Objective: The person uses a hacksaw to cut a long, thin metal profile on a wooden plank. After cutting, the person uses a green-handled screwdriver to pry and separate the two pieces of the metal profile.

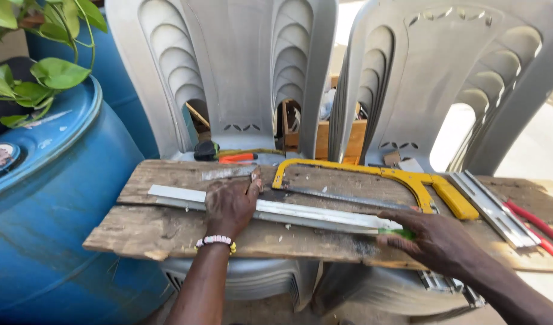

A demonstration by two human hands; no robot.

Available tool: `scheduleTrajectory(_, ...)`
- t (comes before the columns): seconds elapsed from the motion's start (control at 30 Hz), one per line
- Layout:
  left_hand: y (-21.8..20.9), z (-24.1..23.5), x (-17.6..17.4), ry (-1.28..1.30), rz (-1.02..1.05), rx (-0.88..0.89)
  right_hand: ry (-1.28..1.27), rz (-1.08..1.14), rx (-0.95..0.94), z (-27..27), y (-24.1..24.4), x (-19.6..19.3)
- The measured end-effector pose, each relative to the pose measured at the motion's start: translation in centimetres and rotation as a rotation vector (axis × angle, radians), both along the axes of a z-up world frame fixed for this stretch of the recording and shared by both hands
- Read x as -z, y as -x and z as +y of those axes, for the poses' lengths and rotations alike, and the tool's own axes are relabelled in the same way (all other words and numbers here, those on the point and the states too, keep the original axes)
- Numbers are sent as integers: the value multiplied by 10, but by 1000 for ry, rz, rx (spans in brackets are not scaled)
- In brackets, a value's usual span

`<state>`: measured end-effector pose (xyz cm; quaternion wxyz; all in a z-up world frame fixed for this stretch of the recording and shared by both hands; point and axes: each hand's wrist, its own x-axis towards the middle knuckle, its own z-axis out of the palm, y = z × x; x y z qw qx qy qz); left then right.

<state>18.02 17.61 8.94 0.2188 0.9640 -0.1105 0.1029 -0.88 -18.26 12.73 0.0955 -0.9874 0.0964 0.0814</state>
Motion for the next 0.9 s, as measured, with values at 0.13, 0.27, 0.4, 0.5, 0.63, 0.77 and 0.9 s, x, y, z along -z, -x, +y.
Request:
scheduleTrajectory(0.13, -5, 1, 2, -33, -47, 21, 82, -126, -159, -9, -3, -1)
scheduleTrajectory(0.27, 6, 2, 1, 15, 17, 5, 202, -222, -262, -10, -1, 0)
scheduleTrajectory(0.4, 2, 0, 4, 1, -105, 24, 249, -226, -292, -13, -9, -6)
scheduleTrajectory(0.5, 3, 0, 4, -39, -45, 62, 218, -220, -337, -16, -18, -2)
scheduleTrajectory(0.63, -5, -1, 12, 1, -134, 32, 59, -273, -359, -4, -31, -1)
scheduleTrajectory(0.77, -6, -5, 10, 3, -115, 74, -7, -225, -354, -8, -50, 6)
scheduleTrajectory(0.9, 4, -1, -7, 89, -40, 145, -231, -330, -372, 35, -59, -3)
